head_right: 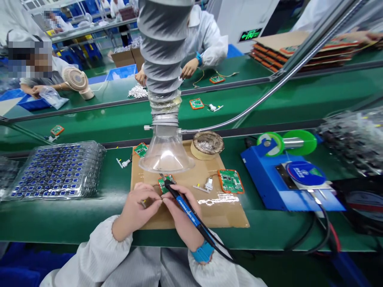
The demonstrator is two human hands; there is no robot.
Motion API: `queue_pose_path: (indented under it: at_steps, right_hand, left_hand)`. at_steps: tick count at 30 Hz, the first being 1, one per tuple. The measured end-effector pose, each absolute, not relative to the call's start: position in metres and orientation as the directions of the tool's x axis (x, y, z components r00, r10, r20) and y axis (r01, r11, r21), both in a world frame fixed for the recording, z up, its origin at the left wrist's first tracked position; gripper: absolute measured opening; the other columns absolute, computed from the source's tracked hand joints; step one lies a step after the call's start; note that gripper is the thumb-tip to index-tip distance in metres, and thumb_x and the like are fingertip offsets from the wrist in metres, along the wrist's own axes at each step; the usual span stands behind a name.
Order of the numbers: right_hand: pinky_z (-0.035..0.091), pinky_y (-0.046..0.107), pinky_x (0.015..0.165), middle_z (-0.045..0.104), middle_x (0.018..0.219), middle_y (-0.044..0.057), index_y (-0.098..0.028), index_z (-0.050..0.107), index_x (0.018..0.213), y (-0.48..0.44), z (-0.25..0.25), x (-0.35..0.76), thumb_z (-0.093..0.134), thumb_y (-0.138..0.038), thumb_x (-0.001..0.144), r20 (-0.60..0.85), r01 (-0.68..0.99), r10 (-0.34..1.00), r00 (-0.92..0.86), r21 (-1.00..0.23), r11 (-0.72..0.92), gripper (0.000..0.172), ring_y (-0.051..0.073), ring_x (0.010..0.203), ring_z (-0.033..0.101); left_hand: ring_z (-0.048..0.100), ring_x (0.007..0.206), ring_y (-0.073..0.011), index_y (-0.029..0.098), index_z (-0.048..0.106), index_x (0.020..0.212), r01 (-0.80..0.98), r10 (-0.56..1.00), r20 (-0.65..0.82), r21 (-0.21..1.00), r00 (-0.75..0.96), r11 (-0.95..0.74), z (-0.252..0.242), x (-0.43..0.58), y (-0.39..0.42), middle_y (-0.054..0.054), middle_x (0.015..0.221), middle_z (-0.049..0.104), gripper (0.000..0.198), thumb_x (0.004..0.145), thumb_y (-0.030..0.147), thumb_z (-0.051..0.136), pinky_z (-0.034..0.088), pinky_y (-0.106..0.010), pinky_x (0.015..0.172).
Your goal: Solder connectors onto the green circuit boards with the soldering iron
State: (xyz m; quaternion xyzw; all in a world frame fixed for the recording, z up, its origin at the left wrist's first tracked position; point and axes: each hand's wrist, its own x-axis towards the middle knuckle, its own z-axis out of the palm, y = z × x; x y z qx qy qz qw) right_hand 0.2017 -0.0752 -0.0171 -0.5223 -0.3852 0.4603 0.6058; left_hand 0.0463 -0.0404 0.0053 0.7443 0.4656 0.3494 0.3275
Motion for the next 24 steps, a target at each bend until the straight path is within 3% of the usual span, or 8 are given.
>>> queue_pose_path:
  at_steps: [6, 11, 18, 22, 24]
  right_hand:
    - [0.063, 0.03, 0.076, 0.078, 0.083, 0.002, -0.024, 0.069, 0.102, -0.073, -0.021, 0.203, 0.082, -0.027, 0.077, -0.068, -0.187, 0.953, 0.296, -0.982, -0.012, 0.028, 0.019, 0.078, 0.076]
    - [0.061, 0.026, 0.074, 0.075, 0.08, -0.001, -0.025, 0.068, 0.103, -0.073, -0.022, 0.201, 0.079, -0.027, 0.079, -0.012, -0.137, 0.958, 0.287, -0.99, 0.028, 0.026, 0.015, 0.074, 0.073]
    - [0.061, 0.03, 0.08, 0.075, 0.09, 0.001, -0.026, 0.068, 0.113, -0.077, -0.042, 0.213, 0.076, -0.031, 0.086, 0.125, 0.123, 0.938, 0.323, -0.988, 0.09, 0.028, 0.017, 0.08, 0.073]
    - [0.061, 0.035, 0.087, 0.077, 0.108, 0.005, -0.027, 0.072, 0.113, -0.082, -0.05, 0.236, 0.074, -0.035, 0.088, 0.238, 0.332, 0.898, 0.371, -0.937, 0.112, 0.027, 0.023, 0.097, 0.075]
    - [0.061, 0.034, 0.085, 0.077, 0.107, 0.005, -0.027, 0.074, 0.11, -0.086, -0.051, 0.244, 0.07, -0.034, 0.09, 0.285, 0.403, 0.886, 0.366, -0.906, 0.125, 0.022, 0.023, 0.097, 0.075]
  left_hand:
    - [0.066, 0.081, -0.0174, 0.023, 0.074, 0.075, 0.404, 0.962, 0.134, 0.887, 0.236, -0.223, 0.003, 0.047, -0.043, 0.0, 0.078, 0.074, 0.01, 0.083, 0.017, 0.073, 0.045, -0.033, 0.081]
    - [0.067, 0.082, -0.0181, 0.022, 0.073, 0.075, 0.401, 0.973, 0.096, 0.899, 0.211, -0.176, -0.002, 0.047, -0.045, -0.001, 0.08, 0.074, 0.01, 0.084, 0.018, 0.071, 0.047, -0.033, 0.08]
    - [0.065, 0.092, -0.0195, 0.022, 0.071, 0.072, 0.595, 0.969, 0.094, 0.774, 0.227, -0.214, -0.014, 0.04, -0.022, 0.0, 0.087, 0.074, 0.014, 0.083, 0.014, 0.069, 0.041, -0.039, 0.09]
    - [0.061, 0.096, -0.0201, 0.022, 0.071, 0.07, 0.691, 0.962, 0.067, 0.683, 0.264, -0.236, -0.022, 0.037, -0.011, 0.0, 0.09, 0.072, 0.015, 0.083, 0.014, 0.071, 0.039, -0.04, 0.091]
    - [0.06, 0.096, -0.02, 0.022, 0.072, 0.068, 0.704, 0.96, 0.061, 0.668, 0.272, -0.242, -0.025, 0.038, -0.01, 0.0, 0.089, 0.072, 0.016, 0.083, 0.015, 0.072, 0.039, -0.04, 0.091]
